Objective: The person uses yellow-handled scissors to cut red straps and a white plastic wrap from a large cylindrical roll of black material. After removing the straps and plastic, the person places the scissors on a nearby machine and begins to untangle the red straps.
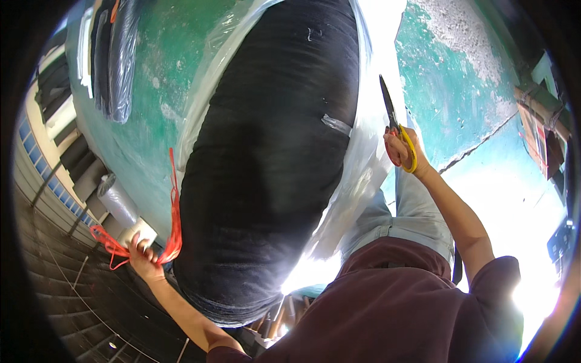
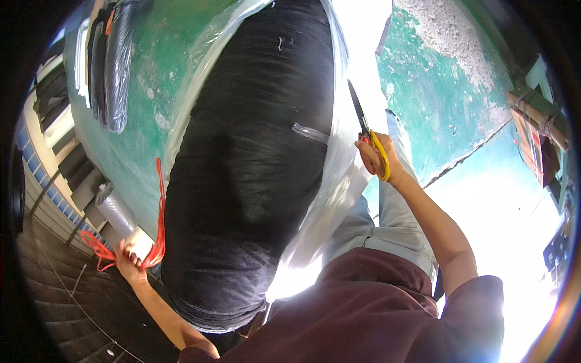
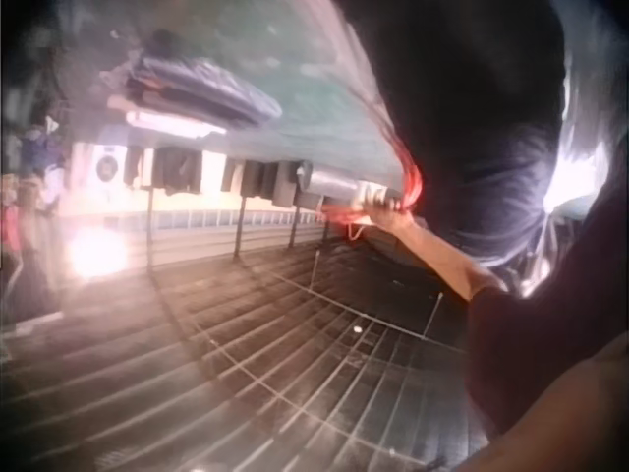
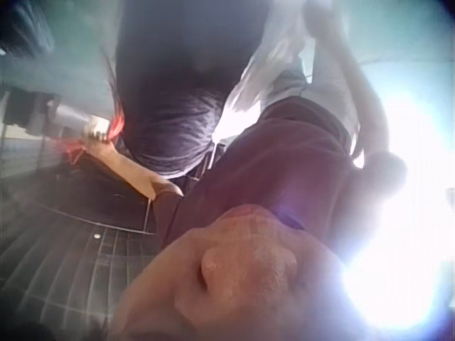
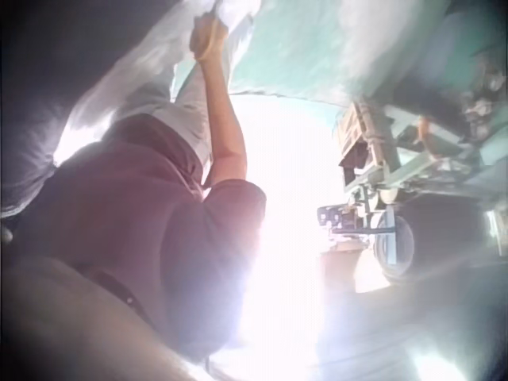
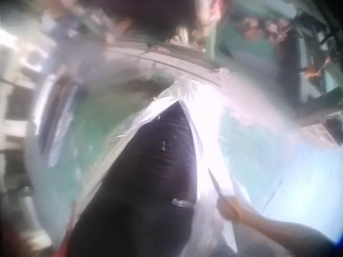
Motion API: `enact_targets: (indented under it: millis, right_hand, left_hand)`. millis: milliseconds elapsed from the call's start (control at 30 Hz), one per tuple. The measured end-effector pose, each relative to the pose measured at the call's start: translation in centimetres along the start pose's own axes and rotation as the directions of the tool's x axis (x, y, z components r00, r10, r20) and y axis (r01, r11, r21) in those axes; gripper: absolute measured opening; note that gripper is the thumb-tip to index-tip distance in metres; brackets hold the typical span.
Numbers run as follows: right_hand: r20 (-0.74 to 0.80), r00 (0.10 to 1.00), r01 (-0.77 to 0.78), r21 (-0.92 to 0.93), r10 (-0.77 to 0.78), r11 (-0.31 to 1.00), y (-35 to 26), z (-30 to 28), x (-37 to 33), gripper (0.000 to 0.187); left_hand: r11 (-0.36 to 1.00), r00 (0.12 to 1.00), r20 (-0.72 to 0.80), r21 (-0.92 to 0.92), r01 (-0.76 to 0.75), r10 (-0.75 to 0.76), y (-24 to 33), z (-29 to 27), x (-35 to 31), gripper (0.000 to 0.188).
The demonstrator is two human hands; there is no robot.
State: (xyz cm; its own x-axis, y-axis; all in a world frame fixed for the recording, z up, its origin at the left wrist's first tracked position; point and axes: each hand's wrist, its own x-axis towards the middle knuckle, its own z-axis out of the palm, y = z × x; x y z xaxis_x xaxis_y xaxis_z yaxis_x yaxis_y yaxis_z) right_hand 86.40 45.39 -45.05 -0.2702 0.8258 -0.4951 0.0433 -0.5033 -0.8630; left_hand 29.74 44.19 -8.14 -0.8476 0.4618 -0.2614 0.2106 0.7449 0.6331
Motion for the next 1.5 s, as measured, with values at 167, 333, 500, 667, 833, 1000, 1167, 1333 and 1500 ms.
enact_targets:
  millis: [167,333,500,667,833,1000,1167,1333,1500]
  right_hand:
    - [0.031,0.987,-0.159,0.084,0.157,0.984,-3.4,-1.5,0.9,0.031]
    - [-0.043,0.997,-0.062,0.046,0.064,0.997,-5.2,-4.3,0.4,0.031]
    - [-0.251,0.956,-0.123,0.121,0.15,0.985,-3.2,-7.2,-4.2,0.027]
    - [-0.301,0.938,-0.113,0.201,0.171,0.973,-0.9,-8.8,-11.1,0.029]
    - [-0.298,0.954,-0.045,-0.043,0.03,0.998,0.0,-7.6,-15.0,0.026]
    - [-0.258,0.933,-0.17,0.302,0.252,0.938,-0.2,-4.6,-15.3,0.033]
    - [-0.112,0.994,-0.01,-0.017,0.008,1.0,3.1,-5.4,-14.0,0.039]
    - [-0.181,0.951,-0.26,-0.029,0.251,0.965,7.7,-9.2,-14.7,0.018]
    - [-0.216,0.887,-0.367,0.207,0.408,0.907,9.7,-15.8,-16.8,0.021]
  left_hand:
    - [0.894,0.673,0.598,-0.192,-0.406,0.434,-2.3,22.1,-15.9,0.039]
    - [0.508,0.581,0.62,0.319,-0.8,0.527,-5.3,38.1,-20.2,0.031]
    - [0.448,0.69,0.624,0.531,-0.719,0.366,-7.6,43.0,-20.3,0.028]
    - [0.284,0.596,0.697,0.524,-0.803,0.399,-9.9,44.5,-19.8,0.02]
    - [0.26,0.436,0.875,0.38,-0.888,0.21,-11.8,44.5,-21.2,0.022]
    - [0.484,0.5,0.848,0.368,-0.794,0.176,-18.7,47.6,-24.7,0.021]
    - [0.534,0.367,0.897,0.442,-0.721,-0.246,-32.9,49.9,-32.0,0.031]
    - [0.263,0.506,0.861,0.477,-0.838,0.05,-49.3,40.6,-31.7,0.017]
    - [0.368,0.577,0.751,0.661,-0.654,-0.322,-46.7,34.0,-25.1,0.021]
